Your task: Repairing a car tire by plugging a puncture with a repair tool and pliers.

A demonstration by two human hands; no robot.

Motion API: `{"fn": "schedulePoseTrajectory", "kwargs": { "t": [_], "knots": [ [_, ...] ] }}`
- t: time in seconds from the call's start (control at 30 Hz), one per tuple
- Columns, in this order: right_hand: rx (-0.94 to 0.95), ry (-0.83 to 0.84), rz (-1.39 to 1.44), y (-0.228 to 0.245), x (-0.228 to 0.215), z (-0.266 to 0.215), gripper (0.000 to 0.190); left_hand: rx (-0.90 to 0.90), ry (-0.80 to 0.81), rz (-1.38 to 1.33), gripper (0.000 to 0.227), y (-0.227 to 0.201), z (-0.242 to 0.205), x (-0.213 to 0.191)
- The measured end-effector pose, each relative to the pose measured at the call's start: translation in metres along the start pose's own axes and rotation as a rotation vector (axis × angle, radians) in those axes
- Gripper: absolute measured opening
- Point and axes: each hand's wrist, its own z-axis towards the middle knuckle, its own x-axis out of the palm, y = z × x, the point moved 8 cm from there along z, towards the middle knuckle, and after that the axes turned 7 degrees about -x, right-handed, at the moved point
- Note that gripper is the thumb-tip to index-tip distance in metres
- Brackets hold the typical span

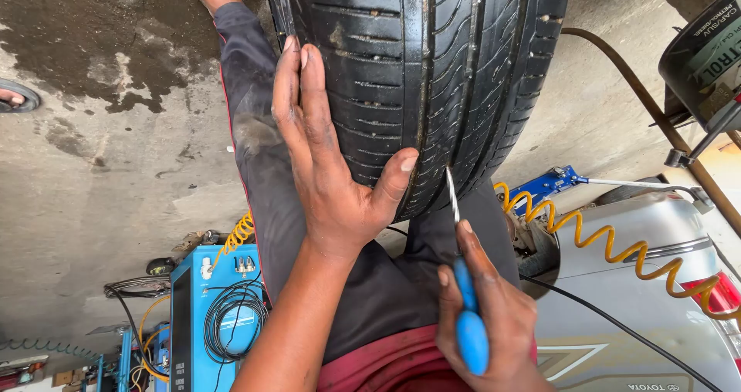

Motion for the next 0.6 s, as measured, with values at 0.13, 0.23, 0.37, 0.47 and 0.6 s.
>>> {"fn": "schedulePoseTrajectory", "kwargs": {
  "t": [0.13, 0.23, 0.37, 0.47, 0.6],
  "knots": [
    [-0.031, -0.044, -0.051, -0.004, 0.017, -0.012, 0.041, 0.004, 0.010, 0.010, 0.094, -0.004, 0.001, 0.001],
    [-0.009, -0.112, -0.034, -0.018, 0.024, -0.023, 0.038, 0.001, 0.010, -0.003, 0.092, -0.005, 0.005, 0.003],
    [0.064, -0.111, 0.052, -0.032, 0.007, -0.019, 0.037, -0.007, 0.004, 0.016, 0.093, -0.007, 0.007, -0.001],
    [0.176, 0.026, 0.046, -0.048, -0.024, -0.004, 0.039, 0.003, 0.008, 0.016, 0.091, -0.004, 0.007, -0.002],
    [0.204, 0.201, -0.013, -0.047, -0.048, 0.022, 0.040, -0.017, 0.009, -0.017, 0.090, -0.006, 0.007, -0.004]
  ]
}}
